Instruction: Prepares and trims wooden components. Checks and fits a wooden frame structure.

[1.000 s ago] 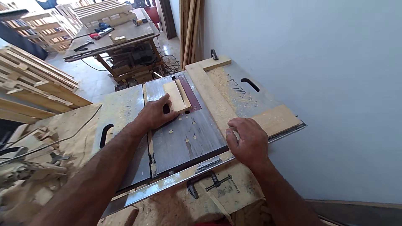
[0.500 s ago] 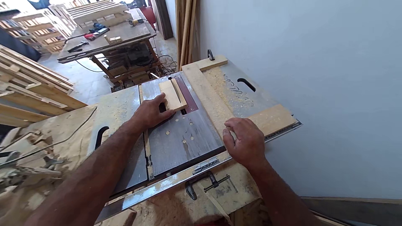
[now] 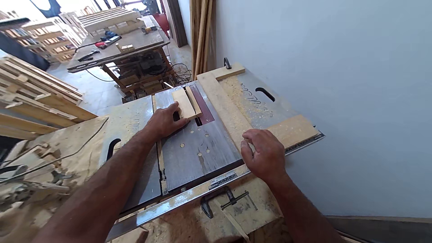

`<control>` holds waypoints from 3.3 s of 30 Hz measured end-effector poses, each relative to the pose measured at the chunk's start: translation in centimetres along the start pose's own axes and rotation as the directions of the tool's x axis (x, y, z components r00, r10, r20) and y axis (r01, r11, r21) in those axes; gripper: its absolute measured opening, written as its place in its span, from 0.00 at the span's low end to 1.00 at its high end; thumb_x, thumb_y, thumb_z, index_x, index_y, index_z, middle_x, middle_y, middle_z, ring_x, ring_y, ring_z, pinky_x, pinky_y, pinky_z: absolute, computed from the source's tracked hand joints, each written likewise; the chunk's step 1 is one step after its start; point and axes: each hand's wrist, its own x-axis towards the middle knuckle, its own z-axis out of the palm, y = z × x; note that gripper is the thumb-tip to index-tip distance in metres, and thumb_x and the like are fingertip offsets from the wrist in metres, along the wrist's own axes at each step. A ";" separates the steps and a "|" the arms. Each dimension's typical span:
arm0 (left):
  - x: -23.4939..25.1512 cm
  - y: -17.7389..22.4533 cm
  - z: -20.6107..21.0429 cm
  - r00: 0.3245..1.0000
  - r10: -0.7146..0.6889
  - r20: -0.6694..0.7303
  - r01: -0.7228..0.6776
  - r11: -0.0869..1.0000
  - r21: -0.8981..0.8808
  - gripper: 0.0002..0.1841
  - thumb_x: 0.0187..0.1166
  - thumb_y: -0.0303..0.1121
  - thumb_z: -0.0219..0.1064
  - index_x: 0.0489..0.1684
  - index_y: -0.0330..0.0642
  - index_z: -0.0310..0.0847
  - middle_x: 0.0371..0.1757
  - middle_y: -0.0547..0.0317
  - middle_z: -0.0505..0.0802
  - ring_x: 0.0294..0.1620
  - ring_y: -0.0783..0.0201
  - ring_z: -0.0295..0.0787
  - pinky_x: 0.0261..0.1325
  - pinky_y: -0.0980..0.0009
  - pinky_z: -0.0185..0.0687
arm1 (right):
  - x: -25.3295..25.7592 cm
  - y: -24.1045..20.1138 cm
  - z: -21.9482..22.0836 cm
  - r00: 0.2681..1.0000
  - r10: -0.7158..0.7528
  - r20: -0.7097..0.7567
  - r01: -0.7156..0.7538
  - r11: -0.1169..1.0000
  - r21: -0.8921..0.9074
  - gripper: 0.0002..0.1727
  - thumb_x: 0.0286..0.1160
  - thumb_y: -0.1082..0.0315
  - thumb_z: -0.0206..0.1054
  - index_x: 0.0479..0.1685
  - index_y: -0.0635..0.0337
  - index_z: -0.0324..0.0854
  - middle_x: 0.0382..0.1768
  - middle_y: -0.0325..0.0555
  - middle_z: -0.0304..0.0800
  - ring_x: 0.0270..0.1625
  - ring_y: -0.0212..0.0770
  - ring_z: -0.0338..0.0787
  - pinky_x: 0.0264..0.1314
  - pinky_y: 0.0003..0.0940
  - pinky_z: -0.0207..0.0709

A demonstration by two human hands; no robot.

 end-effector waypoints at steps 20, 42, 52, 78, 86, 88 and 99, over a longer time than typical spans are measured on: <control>3.7 -3.7 -3.2 0.933 -0.356 0.054 0.353 0.934 0.049 0.38 0.77 0.68 0.63 0.35 0.31 0.88 0.44 0.29 0.91 0.54 0.29 0.88 0.56 0.24 0.78 | -0.6 0.1 -0.3 1.000 0.010 0.029 -0.010 0.999 -0.032 0.16 0.76 0.59 0.60 0.43 0.56 0.92 0.49 0.43 0.96 0.54 0.43 0.93 0.57 0.44 0.88; -49.4 7.5 0.9 0.878 -0.462 0.126 0.159 0.033 -0.987 0.49 0.47 0.64 0.85 0.77 0.57 0.76 0.54 0.59 0.93 0.46 0.63 0.93 0.43 0.67 0.93 | -15.5 -8.6 0.1 0.829 -0.386 0.405 0.136 0.841 0.524 0.13 0.82 0.54 0.65 0.43 0.49 0.91 0.48 0.37 0.94 0.59 0.38 0.91 0.65 0.42 0.85; -57.4 13.0 7.3 0.566 -0.752 0.337 0.247 -0.235 -0.940 0.42 0.54 0.42 0.86 0.75 0.41 0.73 0.63 0.46 0.92 0.55 0.54 0.92 0.57 0.58 0.89 | -18.4 -13.2 12.4 0.318 -0.154 0.936 0.121 0.985 0.121 0.43 0.82 0.39 0.60 0.89 0.59 0.64 0.75 0.64 0.81 0.77 0.65 0.80 0.80 0.69 0.69; -94.9 -5.8 0.4 -0.240 -0.968 -0.076 0.614 -0.091 -0.784 0.44 0.54 0.52 0.78 0.78 0.47 0.71 0.62 0.58 0.89 0.57 0.65 0.91 0.55 0.57 0.92 | -30.5 -71.9 24.9 -0.122 -0.736 0.666 0.187 0.642 0.743 0.27 0.84 0.53 0.65 0.76 0.57 0.78 0.76 0.55 0.81 0.77 0.56 0.81 0.79 0.58 0.75; -104.1 -17.9 -1.3 -0.296 -0.955 0.019 0.675 -0.223 -0.704 0.43 0.58 0.55 0.77 0.77 0.45 0.73 0.59 0.54 0.91 0.55 0.61 0.91 0.57 0.52 0.91 | -32.2 -85.5 38.7 -0.225 -0.772 0.595 0.531 0.415 0.739 0.38 0.70 0.62 0.76 0.84 0.50 0.70 0.87 0.58 0.66 0.89 0.62 0.65 0.82 0.64 0.68; -109.0 -23.1 0.4 -0.279 -0.947 0.156 0.640 -0.305 -0.705 0.43 0.61 0.62 0.73 0.76 0.45 0.74 0.57 0.54 0.92 0.53 0.60 0.92 0.55 0.51 0.91 | -32.4 -87.5 41.0 -0.292 -0.746 0.598 0.540 0.387 0.747 0.34 0.71 0.66 0.74 0.81 0.46 0.74 0.81 0.54 0.74 0.86 0.61 0.69 0.77 0.65 0.72; -125.0 -44.0 -1.7 -0.282 -0.868 0.408 0.347 -0.489 -0.800 0.42 0.59 0.27 0.78 0.79 0.27 0.64 0.61 0.36 0.87 0.57 0.52 0.90 0.60 0.53 0.88 | -27.9 -108.5 42.1 -0.162 -0.698 0.697 -0.162 0.716 0.679 0.58 0.45 0.35 0.86 0.80 0.57 0.70 0.72 0.53 0.79 0.63 0.42 0.89 0.62 0.43 0.89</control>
